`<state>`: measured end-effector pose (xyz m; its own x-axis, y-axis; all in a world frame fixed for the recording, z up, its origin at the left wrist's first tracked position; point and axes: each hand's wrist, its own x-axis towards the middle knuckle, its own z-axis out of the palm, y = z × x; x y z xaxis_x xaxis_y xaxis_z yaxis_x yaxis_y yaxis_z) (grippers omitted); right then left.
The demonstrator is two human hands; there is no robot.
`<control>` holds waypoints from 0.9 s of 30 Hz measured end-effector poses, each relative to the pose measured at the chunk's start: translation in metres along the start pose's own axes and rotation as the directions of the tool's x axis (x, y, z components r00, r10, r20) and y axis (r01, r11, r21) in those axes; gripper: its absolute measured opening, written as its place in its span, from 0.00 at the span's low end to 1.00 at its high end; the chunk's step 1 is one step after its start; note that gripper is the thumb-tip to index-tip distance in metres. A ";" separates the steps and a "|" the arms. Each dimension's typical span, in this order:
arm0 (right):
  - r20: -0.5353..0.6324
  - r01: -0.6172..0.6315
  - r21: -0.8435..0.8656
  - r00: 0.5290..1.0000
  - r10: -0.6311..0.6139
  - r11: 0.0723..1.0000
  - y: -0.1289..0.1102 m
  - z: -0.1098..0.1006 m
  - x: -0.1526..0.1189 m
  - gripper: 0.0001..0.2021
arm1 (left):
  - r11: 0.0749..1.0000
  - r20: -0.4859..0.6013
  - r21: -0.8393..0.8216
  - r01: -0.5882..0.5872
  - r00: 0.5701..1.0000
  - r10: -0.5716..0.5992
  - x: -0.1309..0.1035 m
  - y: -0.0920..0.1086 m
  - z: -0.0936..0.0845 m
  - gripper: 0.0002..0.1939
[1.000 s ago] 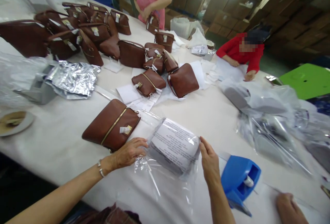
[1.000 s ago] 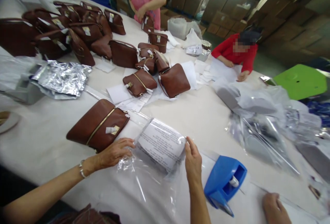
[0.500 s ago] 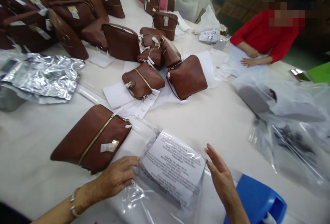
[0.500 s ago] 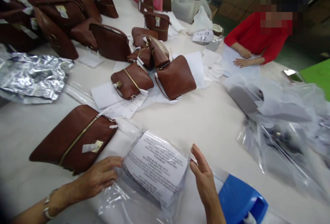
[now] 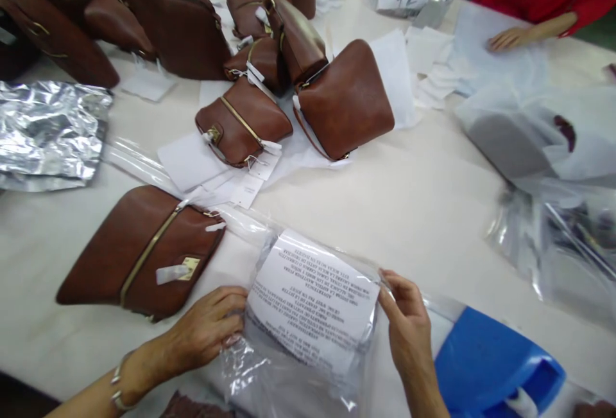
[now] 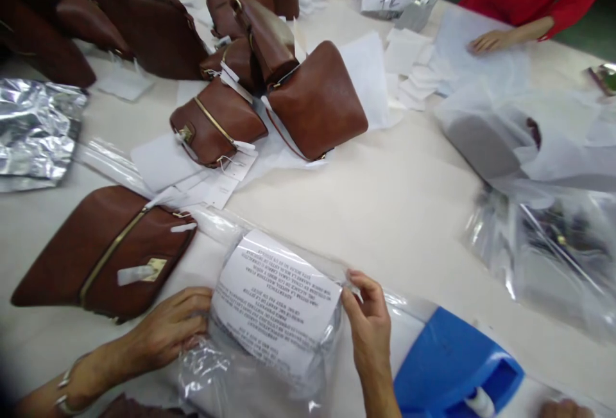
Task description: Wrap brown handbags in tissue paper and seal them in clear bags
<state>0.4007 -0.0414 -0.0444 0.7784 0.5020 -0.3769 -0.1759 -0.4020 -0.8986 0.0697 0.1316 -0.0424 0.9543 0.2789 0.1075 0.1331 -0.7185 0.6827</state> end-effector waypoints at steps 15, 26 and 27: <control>0.138 0.284 -0.410 0.959 -0.249 0.867 -0.035 0.011 0.026 0.16 | 0.999 0.012 -0.038 0.021 1.000 -0.020 0.002 -0.001 -0.003 0.08; 0.417 0.435 -0.547 0.882 -0.219 0.715 -0.078 0.028 0.030 0.26 | 0.980 -0.161 0.136 0.142 0.980 -0.120 -0.016 0.007 0.011 0.28; 0.454 0.444 -0.539 0.869 -0.198 0.715 -0.085 0.041 0.034 0.24 | 0.979 -0.188 0.152 0.138 0.976 -0.109 -0.015 0.008 0.010 0.27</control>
<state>0.4180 0.0411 0.0102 0.4377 0.8632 -0.2518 0.5449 -0.4774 -0.6894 0.0592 0.1151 -0.0458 0.8665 0.4704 0.1670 0.3030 -0.7615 0.5731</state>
